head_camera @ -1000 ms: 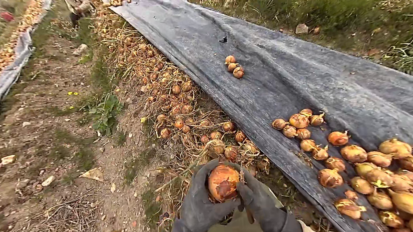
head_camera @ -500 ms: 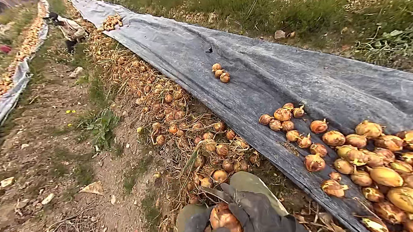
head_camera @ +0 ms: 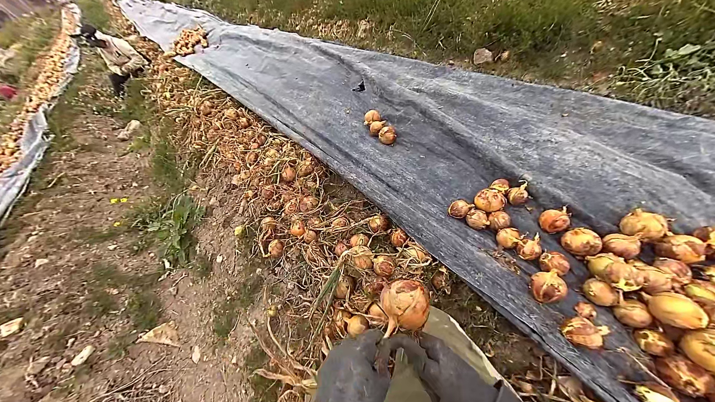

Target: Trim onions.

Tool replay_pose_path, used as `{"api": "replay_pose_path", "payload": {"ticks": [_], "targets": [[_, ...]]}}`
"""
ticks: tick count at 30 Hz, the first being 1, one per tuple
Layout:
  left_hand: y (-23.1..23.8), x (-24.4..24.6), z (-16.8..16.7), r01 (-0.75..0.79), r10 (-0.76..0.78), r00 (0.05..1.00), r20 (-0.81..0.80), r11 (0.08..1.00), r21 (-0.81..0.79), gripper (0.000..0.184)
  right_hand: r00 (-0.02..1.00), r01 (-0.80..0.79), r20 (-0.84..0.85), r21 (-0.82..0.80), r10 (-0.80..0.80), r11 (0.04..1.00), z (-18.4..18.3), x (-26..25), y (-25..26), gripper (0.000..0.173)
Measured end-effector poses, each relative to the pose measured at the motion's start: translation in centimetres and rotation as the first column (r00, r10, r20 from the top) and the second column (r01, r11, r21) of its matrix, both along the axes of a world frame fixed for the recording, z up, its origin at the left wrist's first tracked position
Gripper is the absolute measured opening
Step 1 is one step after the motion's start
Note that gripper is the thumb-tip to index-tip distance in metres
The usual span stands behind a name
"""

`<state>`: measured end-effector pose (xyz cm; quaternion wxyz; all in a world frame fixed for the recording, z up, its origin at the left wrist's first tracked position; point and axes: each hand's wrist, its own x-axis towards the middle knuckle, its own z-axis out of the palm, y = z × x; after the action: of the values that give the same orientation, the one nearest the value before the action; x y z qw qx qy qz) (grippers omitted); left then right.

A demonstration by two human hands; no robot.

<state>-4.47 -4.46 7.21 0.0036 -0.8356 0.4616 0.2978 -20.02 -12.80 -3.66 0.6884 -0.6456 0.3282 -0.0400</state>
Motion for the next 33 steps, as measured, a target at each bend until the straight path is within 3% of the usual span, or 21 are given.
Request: {"api": "replay_pose_path", "payload": {"ticks": [3,5,6,8,10,11,13,16,18,20,22,25,27,29,31,33], "targets": [[-2.7,-1.8,-1.4,0.179,-0.176,0.984,-0.035,0.961,0.209,0.043,0.977,0.211,-0.074,0.386,-0.198,0.898,-0.1,1.0,-0.2,0.063],[-5.3,-3.2,-1.0,0.300,-0.273,0.953,-0.128,0.900,0.315,0.041,0.958,0.285,-0.151,0.421,-0.243,0.861,-1.9,0.4,-0.8,0.067],[-6.3,-3.1,-1.5,0.343,-0.316,0.939,-0.136,0.883,0.320,0.039,0.953,0.297,-0.169,0.366,-0.251,0.882,-2.5,-0.2,-1.5,0.067],[-8.6,-0.8,-2.0,0.256,-0.251,0.966,-0.059,0.905,0.339,0.037,0.940,0.329,-0.108,0.023,-0.324,0.944,-3.3,-1.7,-3.4,0.061],[-10.1,4.7,-4.2,0.037,-0.104,0.977,0.185,0.943,0.332,0.034,0.913,0.380,0.030,-0.426,-0.407,0.821,-3.5,-3.0,-7.5,0.057],[-10.4,7.5,-5.8,-0.023,-0.076,0.959,0.273,0.939,0.343,0.033,0.906,0.385,0.071,-0.549,-0.417,0.742,-3.1,-3.5,-10.0,0.055],[-10.8,10.9,-9.3,0.035,-0.172,0.926,0.335,0.926,0.377,0.036,0.890,0.390,0.071,-0.633,-0.451,0.669,-2.0,-4.1,-13.5,0.053],[-13.8,11.5,-15.2,0.317,-0.366,0.895,0.254,0.924,0.215,0.050,0.854,0.454,0.022,-0.520,-0.521,0.723,-3.2,-4.0,-15.1,0.050],[-16.8,11.3,-19.9,0.460,-0.468,0.856,0.218,0.883,0.091,0.055,0.853,0.492,0.018,-0.357,-0.521,0.794,-4.4,-3.6,-13.6,0.046],[-19.5,12.2,-24.2,0.536,-0.541,0.817,0.198,0.840,0.082,0.059,0.861,0.492,-0.024,-0.222,-0.509,0.842,-5.1,-3.6,-11.4,0.047],[-21.7,13.3,-26.2,0.584,-0.600,0.779,0.182,0.800,0.138,0.062,0.875,0.455,-0.098,-0.174,-0.475,0.873,-5.6,-4.3,-9.7,0.047],[-23.1,14.4,-23.8,0.569,-0.589,0.805,0.075,0.801,0.183,0.067,0.911,0.316,-0.205,-0.210,-0.358,0.925,-6.1,-4.7,-8.9,0.048],[-21.8,14.6,-20.4,0.438,-0.437,0.899,-0.023,0.898,0.040,0.074,0.918,0.265,-0.234,-0.235,-0.319,0.935,-6.4,-3.8,-9.0,0.051],[-19.0,13.7,-16.3,0.211,-0.246,0.956,-0.161,0.955,-0.209,0.080,0.929,0.262,-0.205,-0.226,-0.309,0.938,-6.7,-2.0,-9.7,0.051],[-15.6,11.8,-12.3,-0.020,-0.125,0.921,-0.368,0.930,-0.366,0.083,0.953,0.280,-0.087,-0.126,-0.292,0.952,-6.3,0.2,-10.4,0.049],[-12.5,9.5,-9.5,-0.179,-0.116,0.827,-0.550,0.873,-0.454,0.086,0.942,0.313,0.110,0.045,-0.316,0.949,-5.1,2.4,-10.3,0.053]]}}
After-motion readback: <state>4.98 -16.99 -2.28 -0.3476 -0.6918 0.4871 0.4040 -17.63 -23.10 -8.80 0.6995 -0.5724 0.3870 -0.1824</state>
